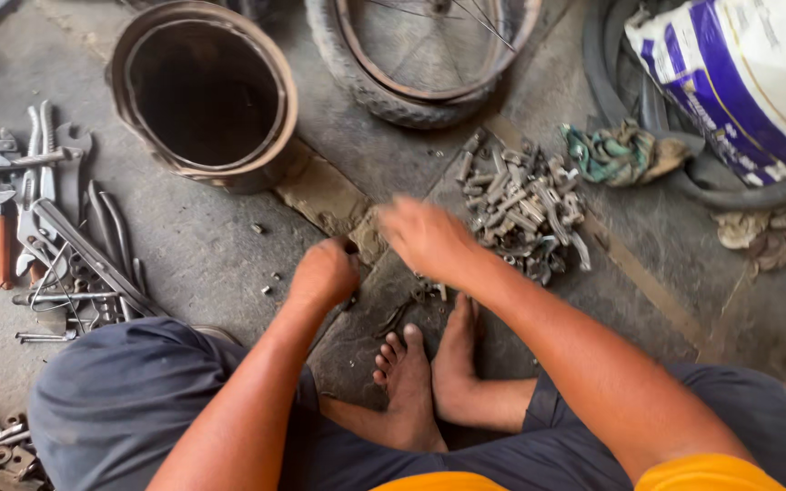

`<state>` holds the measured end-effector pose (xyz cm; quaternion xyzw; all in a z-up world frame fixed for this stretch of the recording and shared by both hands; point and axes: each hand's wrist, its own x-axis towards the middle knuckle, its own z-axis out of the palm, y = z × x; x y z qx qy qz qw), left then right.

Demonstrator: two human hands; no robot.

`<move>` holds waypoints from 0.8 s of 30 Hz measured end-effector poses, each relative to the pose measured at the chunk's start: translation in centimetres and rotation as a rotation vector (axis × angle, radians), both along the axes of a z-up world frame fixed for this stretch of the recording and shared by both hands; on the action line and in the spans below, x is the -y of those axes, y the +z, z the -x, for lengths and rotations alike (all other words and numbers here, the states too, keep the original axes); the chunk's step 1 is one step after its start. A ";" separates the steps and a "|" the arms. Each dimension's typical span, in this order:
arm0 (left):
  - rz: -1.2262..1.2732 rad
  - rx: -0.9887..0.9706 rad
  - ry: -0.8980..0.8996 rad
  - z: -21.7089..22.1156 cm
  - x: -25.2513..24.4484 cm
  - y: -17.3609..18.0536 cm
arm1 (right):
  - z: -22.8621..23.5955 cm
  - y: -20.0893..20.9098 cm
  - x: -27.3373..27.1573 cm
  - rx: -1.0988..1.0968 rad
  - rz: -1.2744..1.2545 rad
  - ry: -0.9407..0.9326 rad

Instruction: The person sits on the floor and sorts small metal parts from a container onto the ground. They pick up individual pieces, inspect them, and place them into piles or back into the container.

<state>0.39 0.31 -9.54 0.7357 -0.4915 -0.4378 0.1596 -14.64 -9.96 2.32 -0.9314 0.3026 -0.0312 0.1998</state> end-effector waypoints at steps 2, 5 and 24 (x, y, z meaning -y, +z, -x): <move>0.048 0.097 -0.043 0.1 -0.3 -0.2 | 5.0 -1.9 -2.8 -0.386 -0.229 0.026; -0.095 0.019 -0.065 -0.1 -0.1 -0.2 | 9.2 -5.5 -6.7 -0.349 -0.144 0.037; -0.244 -1.149 0.366 -1.5 0.9 2.7 | 8.5 -2.4 -7.3 -0.082 -0.590 -0.661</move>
